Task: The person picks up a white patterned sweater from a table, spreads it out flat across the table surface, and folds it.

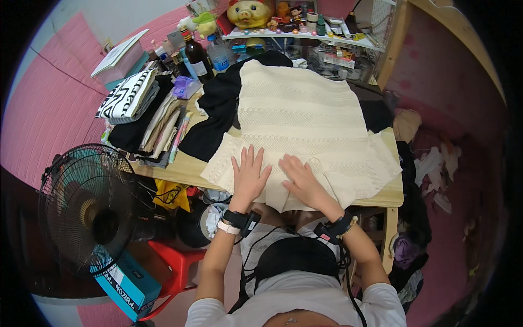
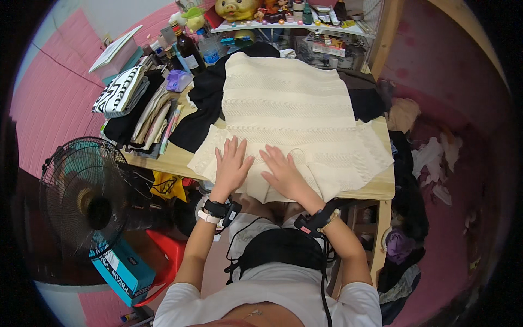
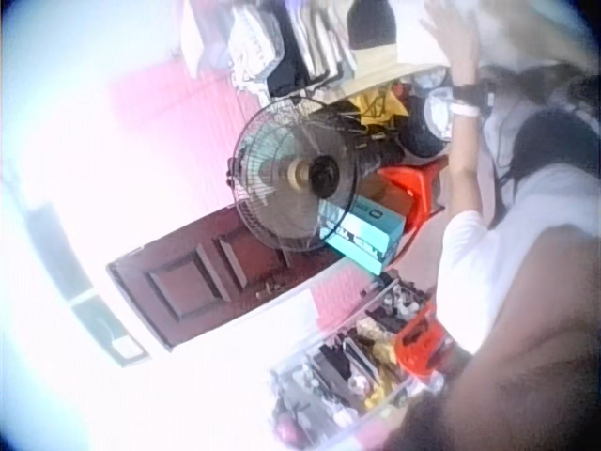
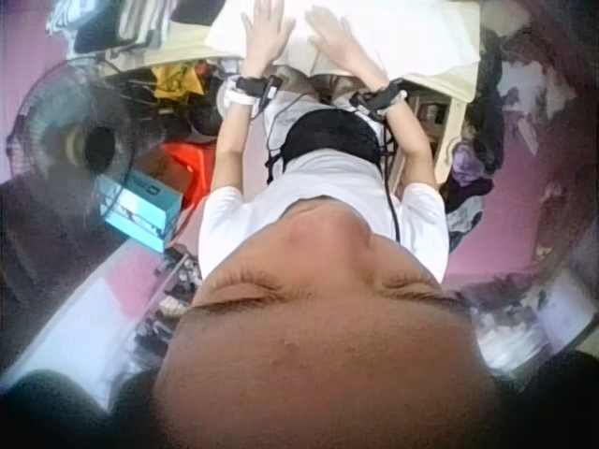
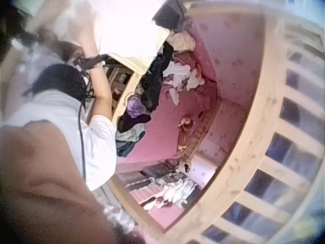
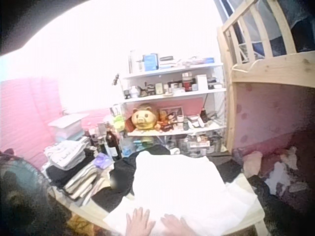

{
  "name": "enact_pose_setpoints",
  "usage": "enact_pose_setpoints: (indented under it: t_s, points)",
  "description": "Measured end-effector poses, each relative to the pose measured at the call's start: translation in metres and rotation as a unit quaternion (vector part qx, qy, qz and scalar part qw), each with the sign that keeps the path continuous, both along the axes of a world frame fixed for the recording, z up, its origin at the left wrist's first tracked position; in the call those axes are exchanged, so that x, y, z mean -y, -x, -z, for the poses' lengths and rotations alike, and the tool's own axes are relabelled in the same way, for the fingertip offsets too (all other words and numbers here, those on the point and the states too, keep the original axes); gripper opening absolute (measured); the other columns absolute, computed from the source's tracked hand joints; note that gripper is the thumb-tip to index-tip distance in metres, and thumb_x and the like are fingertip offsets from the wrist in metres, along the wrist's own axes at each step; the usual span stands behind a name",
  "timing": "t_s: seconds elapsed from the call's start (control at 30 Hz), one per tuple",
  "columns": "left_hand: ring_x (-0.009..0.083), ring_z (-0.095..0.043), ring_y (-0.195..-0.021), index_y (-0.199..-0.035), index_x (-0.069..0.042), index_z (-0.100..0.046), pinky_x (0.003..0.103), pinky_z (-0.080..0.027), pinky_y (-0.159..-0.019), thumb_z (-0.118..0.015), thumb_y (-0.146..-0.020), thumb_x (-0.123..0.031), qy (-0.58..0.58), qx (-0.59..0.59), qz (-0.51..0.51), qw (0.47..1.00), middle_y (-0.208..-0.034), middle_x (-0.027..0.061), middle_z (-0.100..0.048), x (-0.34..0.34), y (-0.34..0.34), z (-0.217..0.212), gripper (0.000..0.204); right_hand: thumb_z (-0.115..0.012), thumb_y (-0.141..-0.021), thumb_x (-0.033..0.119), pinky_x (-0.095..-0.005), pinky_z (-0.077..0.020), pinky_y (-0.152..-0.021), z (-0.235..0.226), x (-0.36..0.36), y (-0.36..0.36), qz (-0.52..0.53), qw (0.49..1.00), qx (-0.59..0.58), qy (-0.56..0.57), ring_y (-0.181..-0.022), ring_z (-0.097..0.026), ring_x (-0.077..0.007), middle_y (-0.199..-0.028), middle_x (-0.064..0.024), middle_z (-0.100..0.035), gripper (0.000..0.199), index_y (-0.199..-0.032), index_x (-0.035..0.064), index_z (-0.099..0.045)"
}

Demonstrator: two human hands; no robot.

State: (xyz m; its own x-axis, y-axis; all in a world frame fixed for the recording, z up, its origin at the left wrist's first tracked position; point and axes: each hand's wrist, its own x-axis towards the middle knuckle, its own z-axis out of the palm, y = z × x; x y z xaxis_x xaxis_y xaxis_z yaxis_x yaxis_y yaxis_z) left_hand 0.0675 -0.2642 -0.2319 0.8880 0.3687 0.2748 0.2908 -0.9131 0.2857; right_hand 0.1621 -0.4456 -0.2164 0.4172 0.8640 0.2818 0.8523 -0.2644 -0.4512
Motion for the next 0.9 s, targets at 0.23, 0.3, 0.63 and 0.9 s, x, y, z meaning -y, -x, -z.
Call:
enact_pose_setpoints:
  t_s: [0.23,0.3,0.63,0.9]
  points:
    - [0.0321,-0.024,-0.137,-0.142,-0.014,-0.035,0.050,-0.011,-0.111,-0.045,-0.090,-0.047,-0.042,-0.036,-0.033,0.998,-0.148,0.0137,-0.030,0.006,0.004,0.009,0.062,-0.042,-0.093,0.034,-0.0547,-0.0122,-0.109,-0.012,0.081,-0.047,0.209,0.972,-0.002,0.104,-0.137,-0.024,-0.0340,-0.146,-0.0148,-0.031,0.051,-0.138,0.0085,-0.038]
    - [0.0320,-0.024,-0.137,-0.141,-0.014,-0.036,0.050,-0.011,-0.111,-0.045,-0.090,-0.047,-0.034,-0.032,-0.031,0.998,-0.147,0.0137,-0.030,0.007,0.003,0.008,0.062,-0.043,-0.093,0.033,-0.0542,-0.0127,-0.109,0.006,0.101,-0.058,0.232,0.965,0.020,0.123,-0.136,-0.024,-0.0324,-0.146,-0.0137,-0.031,0.051,-0.138,0.0100,-0.038]
    - [0.0306,-0.025,-0.137,-0.140,-0.015,-0.039,0.049,-0.011,-0.111,-0.048,-0.087,-0.046,-0.006,-0.016,-0.046,0.999,-0.147,0.0126,-0.032,0.008,0.003,0.006,0.062,-0.042,-0.093,0.033,-0.0523,-0.0139,-0.110,0.020,0.104,-0.056,0.270,0.950,0.088,0.130,-0.135,-0.027,-0.0268,-0.146,-0.0085,-0.034,0.049,-0.138,0.0151,-0.039]
    - [0.0312,-0.026,-0.136,-0.140,-0.016,-0.039,0.049,-0.011,-0.111,-0.048,-0.088,-0.045,-0.010,-0.010,-0.046,0.999,-0.147,0.0120,-0.032,0.008,0.002,0.008,0.061,-0.043,-0.093,0.032,-0.0528,-0.0137,-0.109,0.017,0.105,-0.055,0.276,0.951,0.068,0.122,-0.136,-0.027,-0.0276,-0.145,-0.0088,-0.034,0.049,-0.138,0.0147,-0.039]
